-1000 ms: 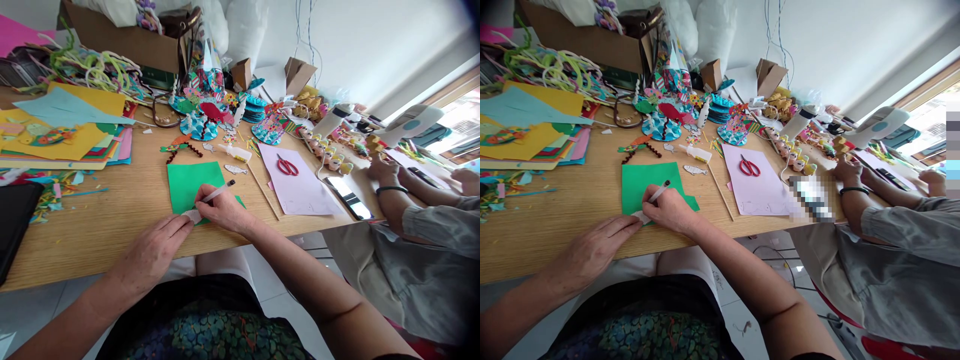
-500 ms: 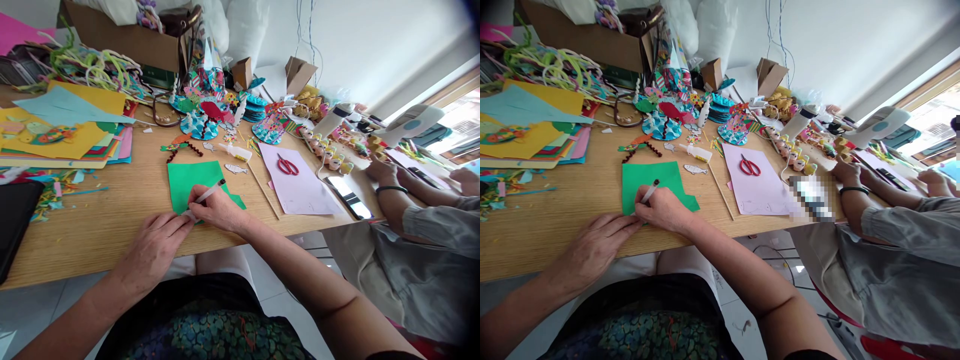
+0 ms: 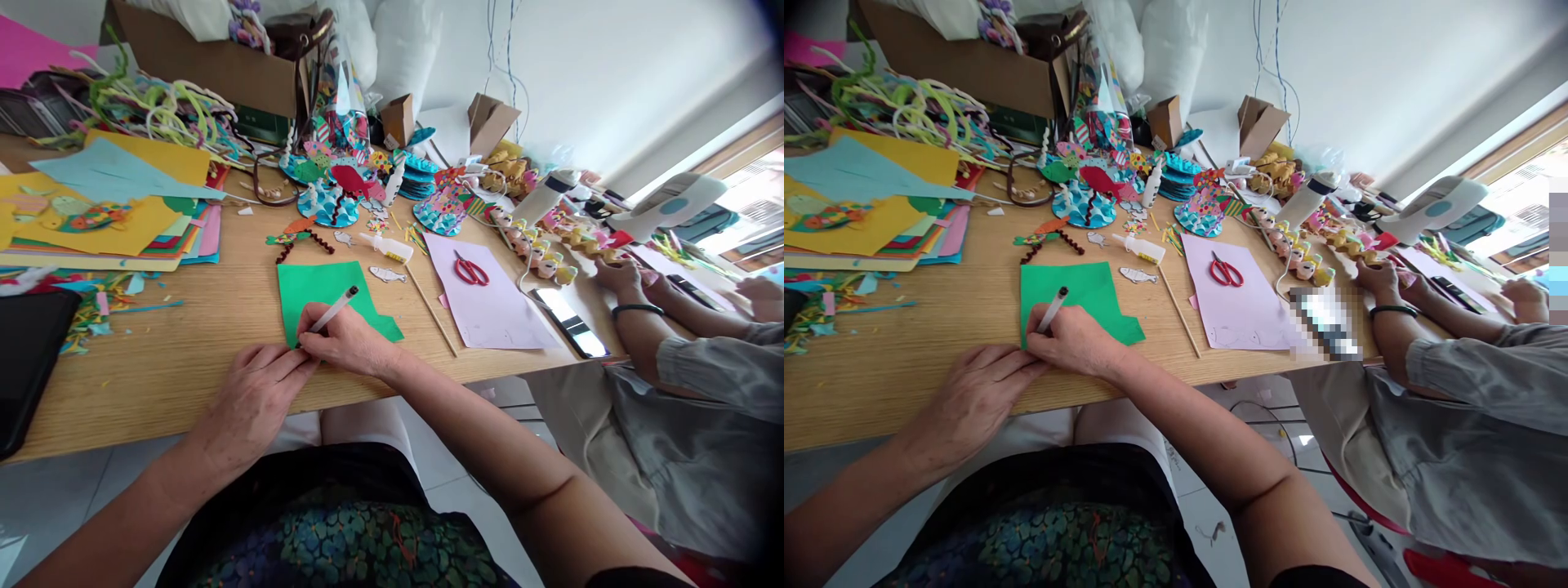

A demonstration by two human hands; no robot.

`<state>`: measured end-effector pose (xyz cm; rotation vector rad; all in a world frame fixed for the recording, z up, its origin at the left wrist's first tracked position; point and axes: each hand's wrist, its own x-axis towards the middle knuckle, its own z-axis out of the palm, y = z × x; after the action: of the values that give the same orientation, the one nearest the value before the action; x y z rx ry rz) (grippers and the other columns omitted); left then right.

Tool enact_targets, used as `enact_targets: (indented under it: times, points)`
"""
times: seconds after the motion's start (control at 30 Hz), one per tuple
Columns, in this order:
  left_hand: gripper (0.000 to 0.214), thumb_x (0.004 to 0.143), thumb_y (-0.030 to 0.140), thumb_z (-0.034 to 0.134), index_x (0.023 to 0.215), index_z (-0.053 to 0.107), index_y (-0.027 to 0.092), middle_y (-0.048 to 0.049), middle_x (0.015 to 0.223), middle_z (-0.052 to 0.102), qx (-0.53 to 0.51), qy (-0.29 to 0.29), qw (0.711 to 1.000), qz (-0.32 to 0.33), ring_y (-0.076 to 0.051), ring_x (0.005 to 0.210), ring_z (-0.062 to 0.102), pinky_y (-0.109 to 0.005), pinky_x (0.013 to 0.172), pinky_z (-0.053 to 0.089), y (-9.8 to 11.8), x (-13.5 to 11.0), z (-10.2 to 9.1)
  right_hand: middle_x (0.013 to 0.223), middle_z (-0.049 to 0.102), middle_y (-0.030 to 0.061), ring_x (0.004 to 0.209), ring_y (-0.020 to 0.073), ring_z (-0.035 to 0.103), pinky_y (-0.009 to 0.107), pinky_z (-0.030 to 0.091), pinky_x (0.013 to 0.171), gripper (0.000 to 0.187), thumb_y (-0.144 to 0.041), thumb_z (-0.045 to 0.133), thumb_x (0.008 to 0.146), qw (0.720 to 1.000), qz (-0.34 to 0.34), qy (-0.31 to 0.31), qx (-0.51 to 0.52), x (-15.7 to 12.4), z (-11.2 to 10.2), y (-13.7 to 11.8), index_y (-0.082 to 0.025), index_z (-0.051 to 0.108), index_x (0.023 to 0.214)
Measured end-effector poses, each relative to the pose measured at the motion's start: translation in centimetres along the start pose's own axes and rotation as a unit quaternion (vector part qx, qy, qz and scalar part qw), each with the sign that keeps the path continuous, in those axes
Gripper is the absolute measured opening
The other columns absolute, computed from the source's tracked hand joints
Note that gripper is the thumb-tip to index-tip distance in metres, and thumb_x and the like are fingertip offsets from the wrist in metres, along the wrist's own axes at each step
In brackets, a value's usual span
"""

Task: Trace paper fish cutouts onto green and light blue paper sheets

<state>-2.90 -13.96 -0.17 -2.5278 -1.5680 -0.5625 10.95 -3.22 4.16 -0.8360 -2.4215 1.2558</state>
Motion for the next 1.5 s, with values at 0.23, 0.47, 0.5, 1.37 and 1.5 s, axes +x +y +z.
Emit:
enact_targets:
  times: [0.23,0.47,0.5,1.37,1.5]
  points:
    - [0.04,0.089,0.01,0.032,0.117,0.06,0.018,-0.0069,0.111,0.066,0.016,0.005,1.0,0.005,-0.023,0.095,0.055,-0.04,0.081,0.042,0.0,0.1,-0.1,0.066,0.058,-0.0022,0.059,0.0102,0.052,0.021,0.034,0.057,0.006,-0.02,0.047,0.082,0.985,0.01,0.139,-0.102,-2.2,-0.1,0.0,-0.019,0.053,0.08]
    - [0.039,0.089,0.011,0.035,0.116,0.061,0.022,-0.0056,0.107,0.067,0.022,-0.037,0.999,0.018,-0.023,0.097,0.054,-0.039,0.08,0.043,-0.6,1.0,-0.6,0.074,0.064,0.0005,0.064,0.0139,0.057,0.022,0.033,0.057,0.012,-0.028,0.044,0.087,0.968,0.011,0.149,-0.202,-3.3,0.7,1.2,-0.022,0.054,0.088]
    - [0.038,0.088,0.011,0.036,0.115,0.061,0.023,-0.0055,0.106,0.067,0.017,-0.046,0.998,0.025,-0.023,0.098,0.053,-0.039,0.08,0.044,-0.9,1.2,-0.8,0.074,0.064,0.0006,0.064,0.014,0.058,0.022,0.033,0.057,0.012,-0.029,0.043,0.087,0.967,0.008,0.153,-0.203,-3.3,0.8,1.3,-0.022,0.053,0.089]
    - [0.034,0.092,0.016,0.034,0.094,0.068,0.02,-0.0051,0.093,0.068,-0.137,-0.109,0.972,0.155,-0.016,0.089,0.057,-0.027,0.08,0.044,-6.6,5.0,-4.7,0.074,0.066,0.0013,0.064,0.0153,0.061,0.022,0.032,0.055,0.014,-0.029,0.041,0.089,0.95,-0.009,0.194,-0.243,-3.5,1.6,1.9,-0.021,0.052,0.089]
    - [0.039,0.093,0.014,0.031,0.091,0.069,0.02,-0.0054,0.084,0.068,-0.165,-0.151,0.949,0.224,-0.016,0.081,0.056,-0.025,0.075,0.042,-6.2,6.6,-4.0,0.075,0.067,0.0015,0.065,0.0152,0.062,0.022,0.033,0.056,0.014,-0.028,0.041,0.088,0.946,-0.009,0.215,-0.241,-3.6,1.9,2.0,-0.021,0.053,0.089]
